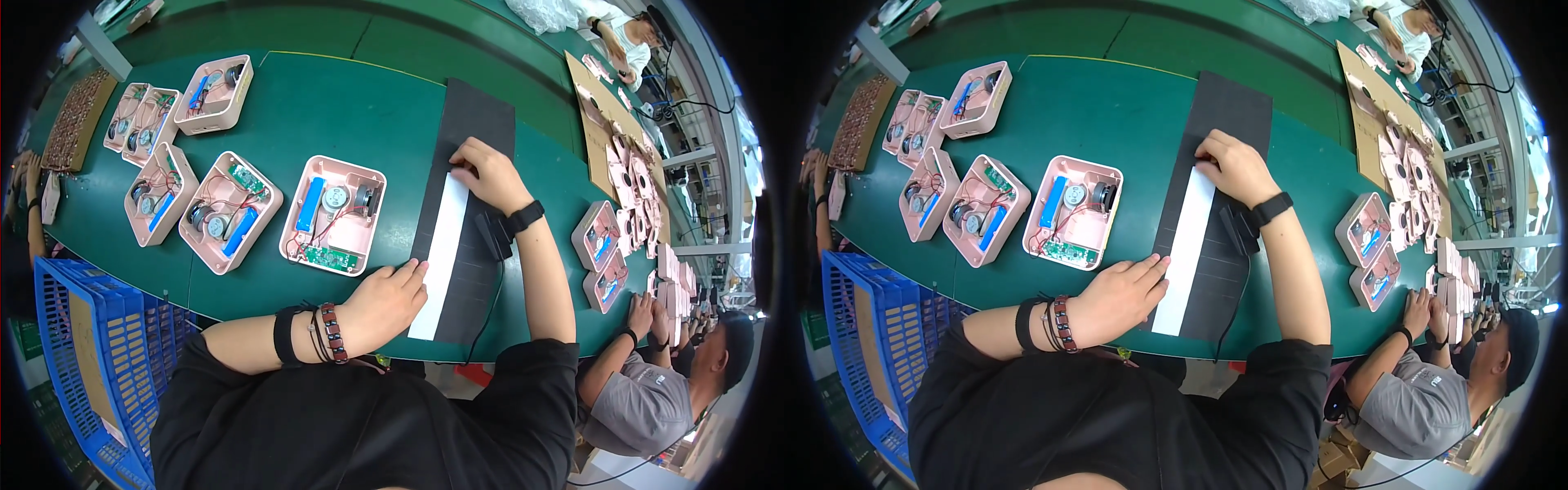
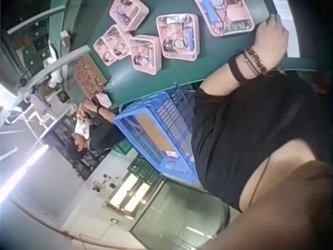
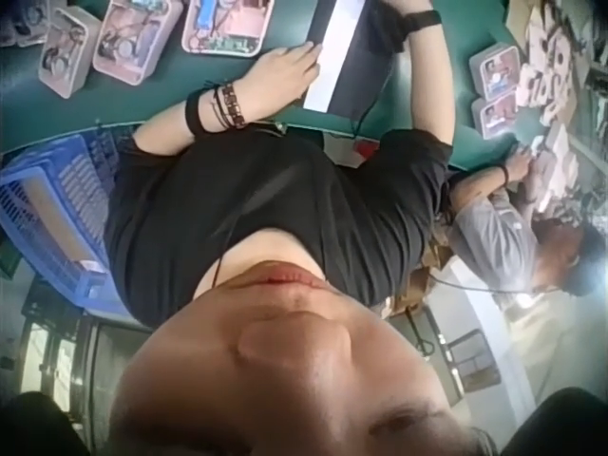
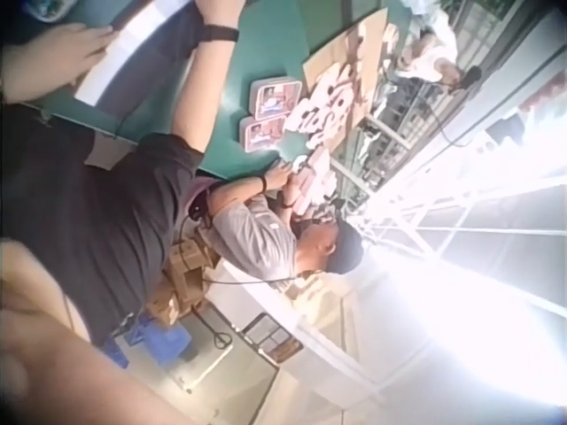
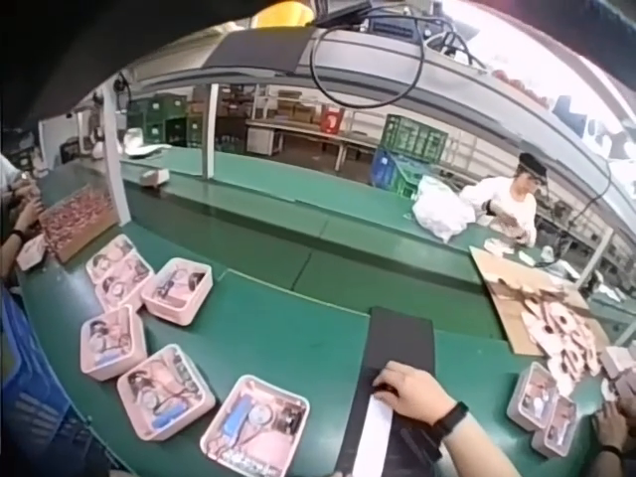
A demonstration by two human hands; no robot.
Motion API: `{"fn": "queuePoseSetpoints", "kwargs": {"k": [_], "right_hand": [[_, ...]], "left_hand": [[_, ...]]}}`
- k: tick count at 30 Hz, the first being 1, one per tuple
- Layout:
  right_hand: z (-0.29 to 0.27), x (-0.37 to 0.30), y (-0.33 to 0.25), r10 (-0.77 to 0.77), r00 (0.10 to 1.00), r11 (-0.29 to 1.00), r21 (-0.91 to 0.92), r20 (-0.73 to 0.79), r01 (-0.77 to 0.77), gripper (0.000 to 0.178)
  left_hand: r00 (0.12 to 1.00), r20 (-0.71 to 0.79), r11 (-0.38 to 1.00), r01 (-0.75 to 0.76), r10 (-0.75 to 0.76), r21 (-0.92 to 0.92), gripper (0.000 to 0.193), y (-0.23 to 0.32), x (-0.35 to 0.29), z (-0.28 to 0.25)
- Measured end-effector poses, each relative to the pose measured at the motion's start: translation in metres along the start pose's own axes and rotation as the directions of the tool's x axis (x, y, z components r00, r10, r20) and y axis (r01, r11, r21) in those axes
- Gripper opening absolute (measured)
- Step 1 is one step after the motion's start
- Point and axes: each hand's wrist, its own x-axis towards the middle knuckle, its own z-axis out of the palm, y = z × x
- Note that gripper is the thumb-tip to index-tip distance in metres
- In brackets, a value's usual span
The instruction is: The person routes wires and connects them to a circuit board inside a pink plastic housing, then applies a piece of tape over the wires. They then place the housing onto a conveyor belt and pick up a new one to repeat the process.
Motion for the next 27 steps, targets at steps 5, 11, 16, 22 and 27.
{"fn": "queuePoseSetpoints", "kwargs": {"k": [5, 11, 16, 22, 27], "right_hand": [[-0.005, 0.001, -0.010, -0.026, 0.994, 0.998, -0.059, 0.102, 0.033, 0.003], [-0.002, 0.009, -0.013, -0.078, 0.979, 0.958, -0.256, 0.189, 0.126, 0.004], [-0.002, -0.001, 0.022, 0.464, 0.872, 0.804, 0.338, 0.159, -0.489, 0.005], [-0.023, -0.010, -0.083, 0.291, 0.868, 0.906, 0.408, -0.403, -0.114, 0.015], [-0.047, -0.042, -0.166, -0.129, 0.923, 0.991, -0.090, -0.363, 0.103, 0.024]], "left_hand": [[1.000, -0.004, 0.999, -0.009, 0.009, 0.038, 0.050, 0.001, 0.000, -0.001], [1.000, 0.023, 1.000, -0.001, 0.001, 0.001, 0.052, 0.000, -0.001, -0.002], [0.999, -0.018, 0.998, -0.027, 0.028, 0.050, 0.048, 0.003, 0.004, -0.002], [0.972, 0.017, 0.593, 0.158, -0.236, -0.789, 0.035, -0.017, -0.005, -0.048], [0.893, -0.218, 0.317, -0.091, -0.393, -0.944, 0.026, -0.028, -0.018, -0.067]]}}
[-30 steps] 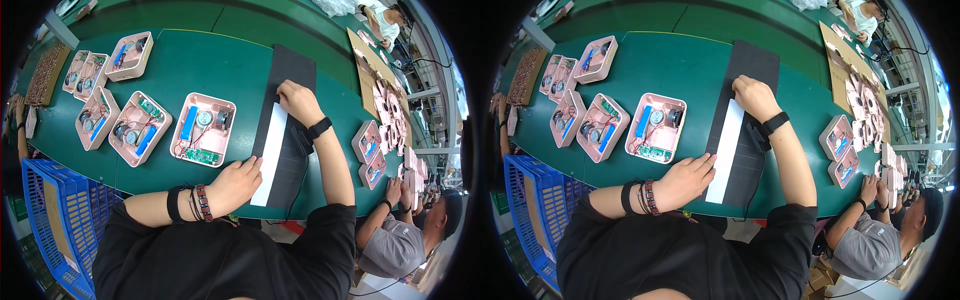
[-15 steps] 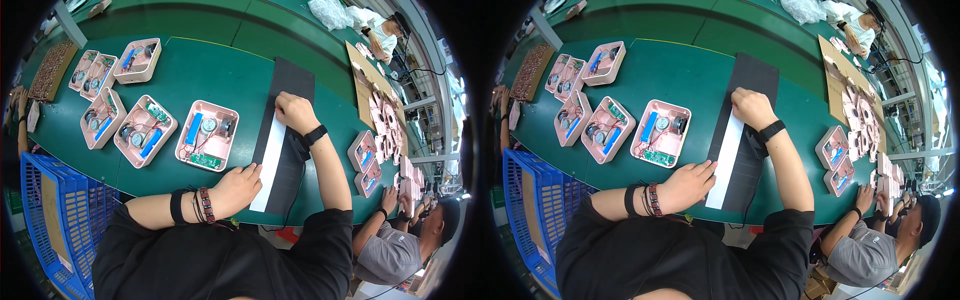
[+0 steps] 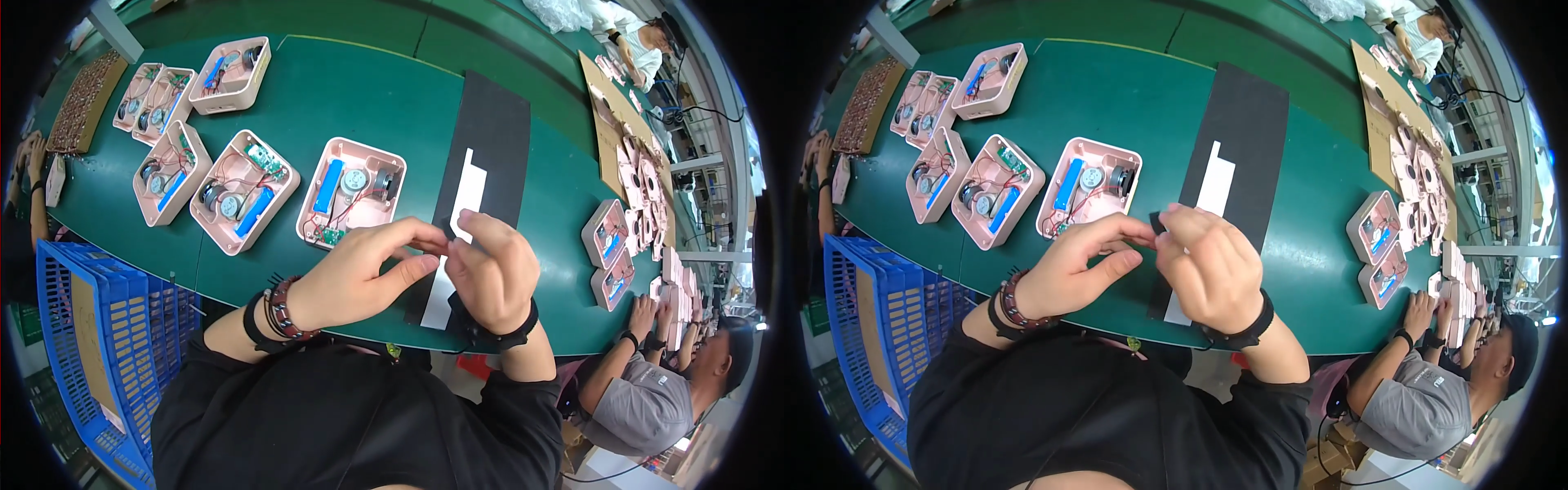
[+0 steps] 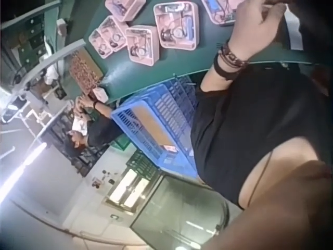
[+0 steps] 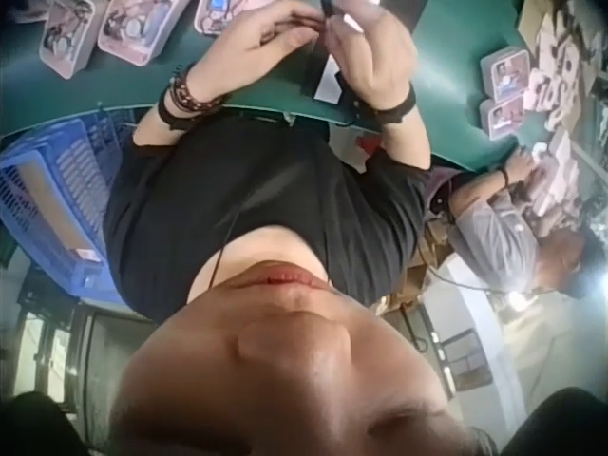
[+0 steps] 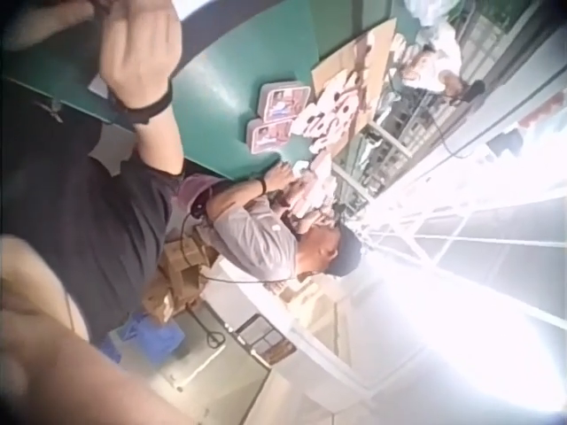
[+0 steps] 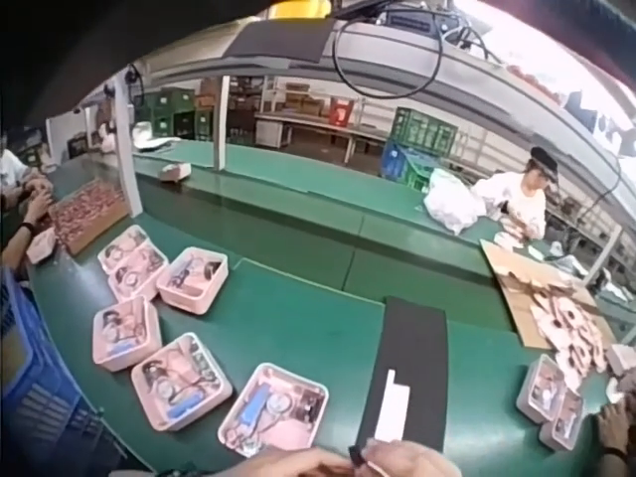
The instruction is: The person routes wires and connects them to a circuit board inside a pink plastic housing, then applies a piece of tape over the wires. They then place the housing onto a conveyor belt and pick up a new one to repeat the process.
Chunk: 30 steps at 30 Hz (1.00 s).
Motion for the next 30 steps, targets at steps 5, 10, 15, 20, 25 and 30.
{"fn": "queuePoseSetpoints", "kwargs": {"k": [5, 10, 15, 20, 25, 30], "right_hand": [[-0.002, 0.003, -0.013, -0.116, 0.991, 0.992, -0.051, 0.065, 0.119, 0.021], [0.002, 0.003, -0.014, 0.158, 0.979, 0.953, 0.239, 0.127, -0.185, 0.023], [0.002, 0.010, -0.006, 0.075, 0.961, 0.888, 0.421, 0.266, -0.186, 0.031], [0.025, 0.017, -0.006, 0.112, 0.987, 0.895, 0.419, 0.117, -0.151, 0.054], [0.075, 0.013, 0.009, 0.215, 0.923, 0.836, 0.428, 0.320, -0.343, 0.079], [0.076, 0.006, 0.015, 0.114, 0.900, 0.850, 0.428, 0.421, -0.308, 0.082]], "left_hand": [[0.997, 0.009, 0.994, 0.076, -0.076, -0.081, 0.027, 0.003, -0.009, -0.009], [0.995, 0.031, 0.971, 0.083, -0.092, 0.223, 0.029, 0.002, -0.018, -0.018], [0.994, -0.085, 0.913, -0.034, 0.075, 0.406, 0.027, 0.006, -0.024, -0.028], [0.919, -0.287, 0.580, 0.083, 0.271, 0.811, 0.024, -0.012, -0.013, -0.052], [0.988, -0.155, 0.586, 0.122, 0.006, 0.801, 0.025, -0.017, -0.009, -0.050], [0.974, -0.136, 0.779, 0.225, -0.180, 0.585, 0.031, -0.013, -0.007, -0.041]]}}
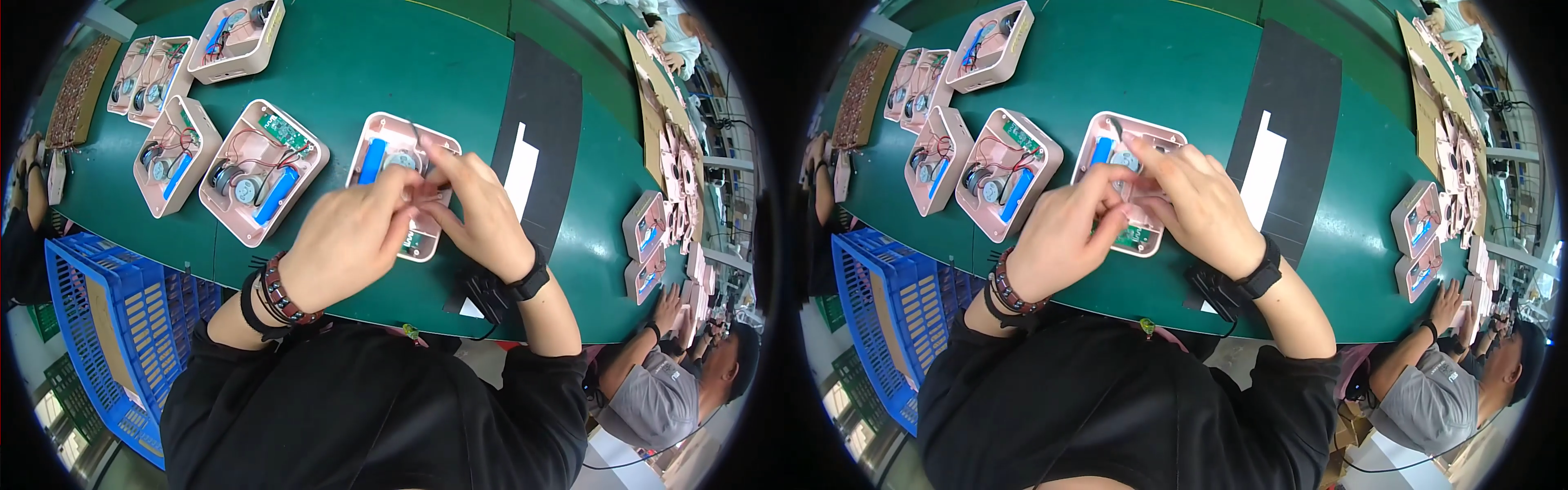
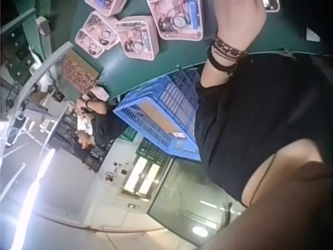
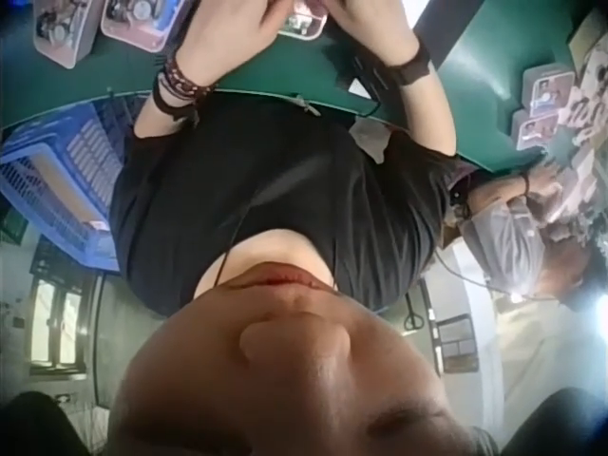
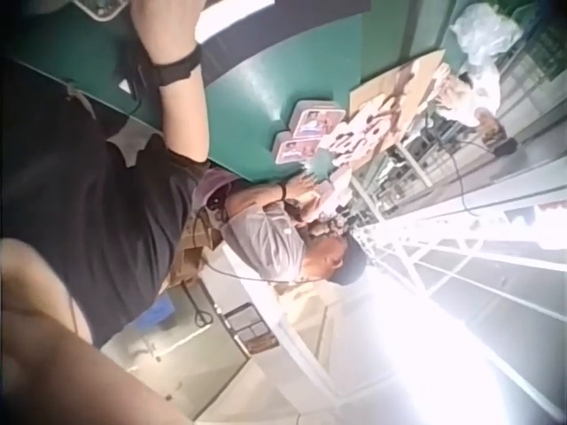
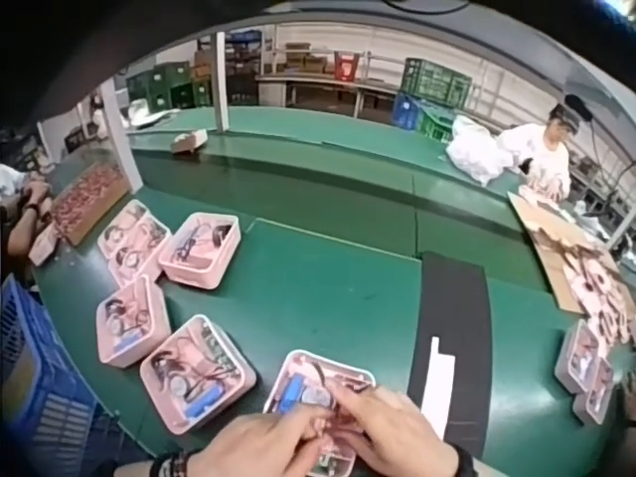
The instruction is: The person routes wires and connects them to a circuit board inside a pink plastic housing, then applies a piece of tape over the wires. They then place the housing onto a conveyor belt and pick up a new one to repeat the process.
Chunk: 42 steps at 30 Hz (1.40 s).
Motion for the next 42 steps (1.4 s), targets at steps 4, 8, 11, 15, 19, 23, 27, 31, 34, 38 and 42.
{"fn": "queuePoseSetpoints", "kwargs": {"k": [4, 8, 11, 15, 19, 23, 27, 31, 34, 38, 42], "right_hand": [[-0.016, -0.016, 0.007, -0.073, 0.991, 0.996, 0.057, 0.108, 0.067, 0.081], [-0.025, -0.027, 0.006, -0.107, 0.985, 0.960, 0.273, 0.133, 0.068, 0.077], [-0.028, -0.028, -0.001, -0.106, 0.985, 0.914, 0.403, 0.138, 0.042, 0.076], [-0.020, -0.025, -0.012, -0.056, 0.994, 0.995, 0.094, 0.090, 0.047, 0.080], [-0.017, -0.026, -0.017, -0.094, 0.983, 0.995, -0.002, 0.155, 0.096, 0.085], [-0.011, -0.029, -0.021, 0.071, 0.987, 0.972, 0.213, 0.147, -0.102, 0.085], [-0.003, -0.028, -0.026, 0.152, 0.984, 0.924, 0.340, 0.093, -0.175, 0.083], [0.005, -0.028, -0.029, 0.216, 0.976, 0.915, 0.350, 0.000, -0.202, 0.082], [0.006, -0.031, -0.037, 0.265, 0.963, 0.925, 0.292, -0.039, -0.243, 0.082], [0.012, -0.036, -0.047, 0.292, 0.939, 0.950, 0.172, -0.184, -0.262, 0.080], [0.021, -0.040, -0.041, 0.332, 0.918, 0.926, 0.262, -0.217, -0.273, 0.082]], "left_hand": [[0.994, 0.108, 0.989, 0.012, 0.004, -0.145, 0.036, 0.005, -0.004, 0.003], [0.987, 0.133, 0.984, -0.061, 0.084, -0.168, 0.039, 0.005, -0.004, 0.005], [0.981, 0.148, 0.982, -0.105, 0.129, -0.159, 0.041, 0.005, -0.002, 0.003], [0.991, 0.114, 0.991, -0.050, 0.064, -0.122, 0.034, 0.005, -0.003, 0.001], [0.966, -0.018, 0.905, -0.236, 0.259, 0.355, 0.027, -0.004, -0.001, -0.007], [0.953, 0.022, 0.884, -0.288, 0.302, 0.368, 0.020, -0.009, -0.001, -0.011], [0.886, 0.045, 0.880, -0.463, 0.461, 0.108, 0.017, -0.003, -0.004, -0.007], [0.955, 0.124, 0.958, -0.280, 0.271, 0.062, 0.016, -0.001, -0.011, -0.001], [0.944, 0.125, 0.862, -0.329, 0.304, 0.386, 0.023, -0.001, -0.014, -0.003], [0.895, 0.041, 0.831, -0.429, 0.444, 0.354, 0.027, -0.001, -0.010, -0.006], [0.905, 0.066, 0.906, -0.422, 0.420, 0.030, 0.034, -0.005, -0.006, -0.002]]}}
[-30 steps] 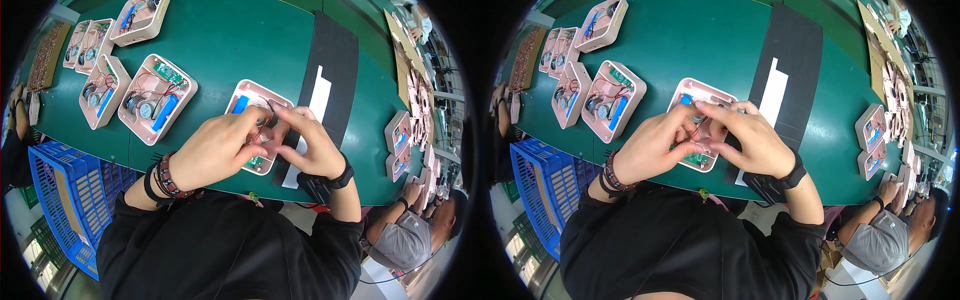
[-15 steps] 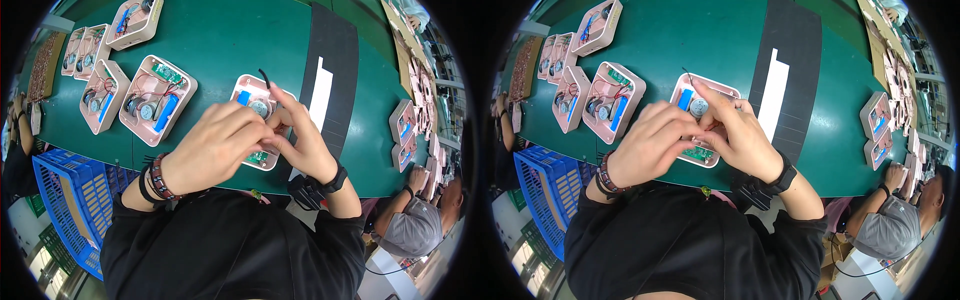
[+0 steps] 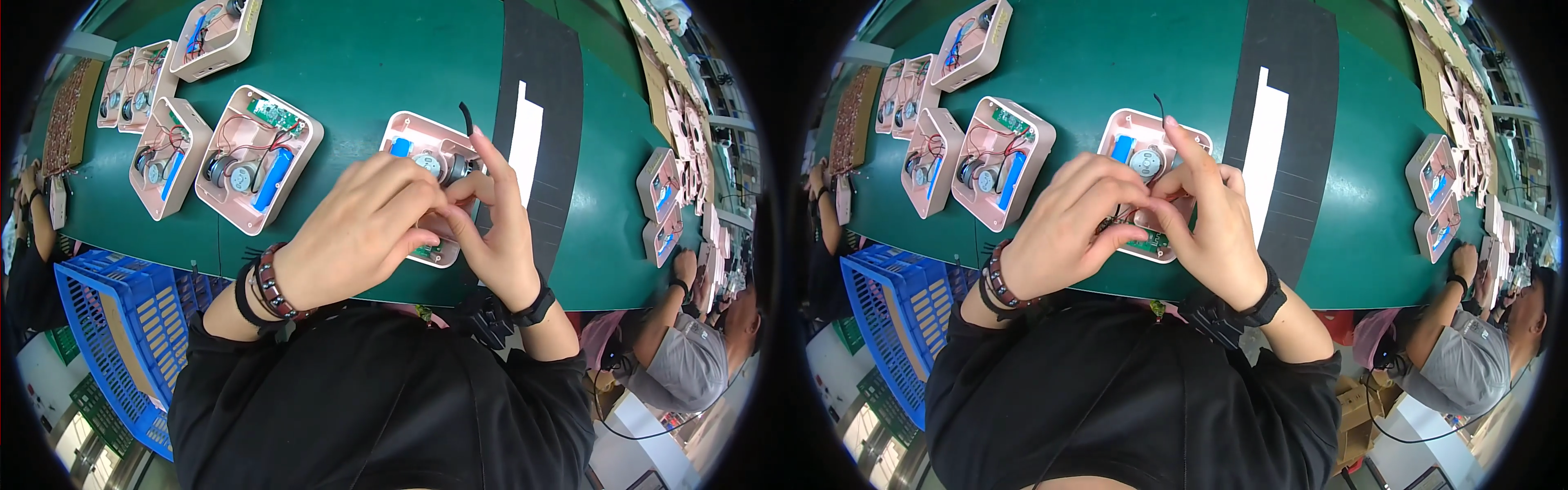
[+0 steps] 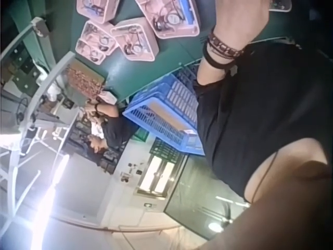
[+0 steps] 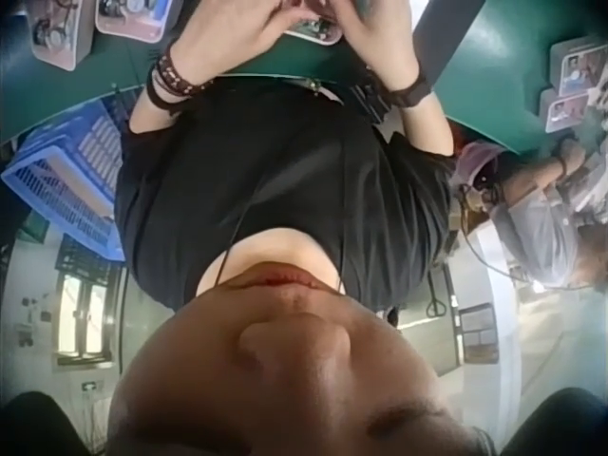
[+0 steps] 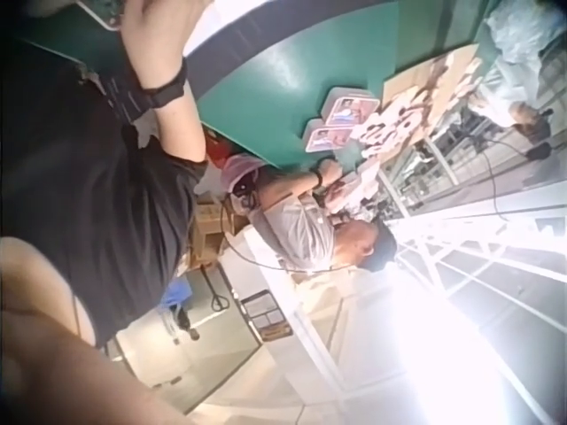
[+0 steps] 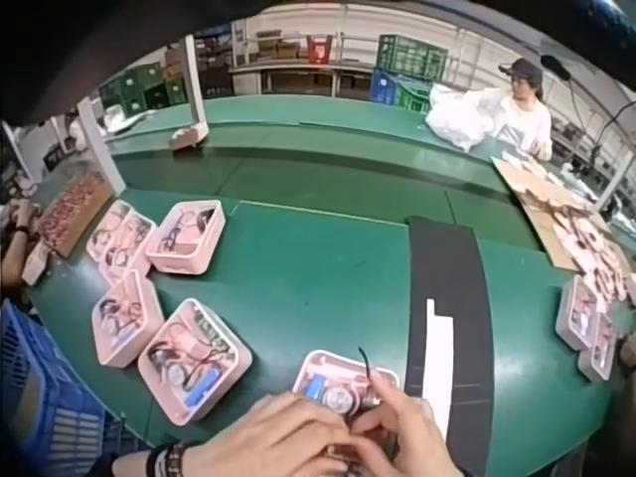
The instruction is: The person routes wires and connects them to a circuit board inside a pink plastic housing, then applies a piece of tape over the wires. They then place the housing onto a conveyor belt and pick up a new one to repeat the process.
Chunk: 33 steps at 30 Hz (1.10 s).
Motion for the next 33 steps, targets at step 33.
{"fn": "queuePoseSetpoints", "kwargs": {"k": [33], "right_hand": [[-0.010, -0.015, 0.005, -0.089, 0.992, 0.976, -0.191, 0.094, 0.106, 0.087]], "left_hand": [[0.994, 0.109, 0.904, -0.059, 0.014, 0.424, 0.030, -0.014, 0.015, -0.007]]}}
